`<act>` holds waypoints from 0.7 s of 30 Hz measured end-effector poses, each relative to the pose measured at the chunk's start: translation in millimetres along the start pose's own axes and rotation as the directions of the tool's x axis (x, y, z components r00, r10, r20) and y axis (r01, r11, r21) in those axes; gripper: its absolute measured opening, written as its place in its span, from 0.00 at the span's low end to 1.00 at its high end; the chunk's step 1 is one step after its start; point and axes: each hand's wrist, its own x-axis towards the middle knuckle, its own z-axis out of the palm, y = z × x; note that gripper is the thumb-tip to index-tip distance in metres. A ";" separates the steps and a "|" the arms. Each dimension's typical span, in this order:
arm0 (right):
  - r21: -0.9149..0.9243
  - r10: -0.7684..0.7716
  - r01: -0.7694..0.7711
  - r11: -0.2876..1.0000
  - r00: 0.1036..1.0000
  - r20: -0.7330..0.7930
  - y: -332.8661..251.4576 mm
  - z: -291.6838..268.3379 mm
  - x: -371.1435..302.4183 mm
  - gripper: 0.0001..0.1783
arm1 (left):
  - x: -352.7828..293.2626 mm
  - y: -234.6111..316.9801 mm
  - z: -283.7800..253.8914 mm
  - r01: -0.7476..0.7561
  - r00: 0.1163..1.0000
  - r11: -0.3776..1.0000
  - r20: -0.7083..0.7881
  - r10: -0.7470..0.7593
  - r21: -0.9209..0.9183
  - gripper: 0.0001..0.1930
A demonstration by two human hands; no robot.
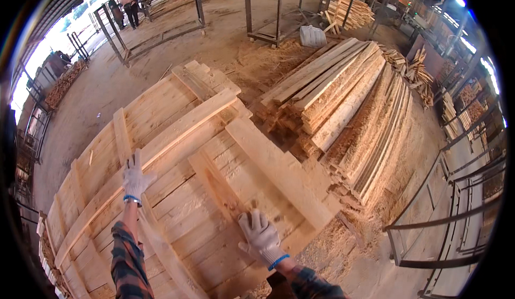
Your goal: The person picks up wooden planks from a pile and stacks them onto a wooden pallet. The person handles the planks one by one, placing them in a neat stack on the pallet.
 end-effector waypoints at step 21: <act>-0.060 0.155 -0.155 0.986 0.988 -0.016 44.6 -0.1 163.7 0.37 | 72.6 24.1 30.4 -0.024 0.993 0.998 0.113 0.031 -0.063 0.56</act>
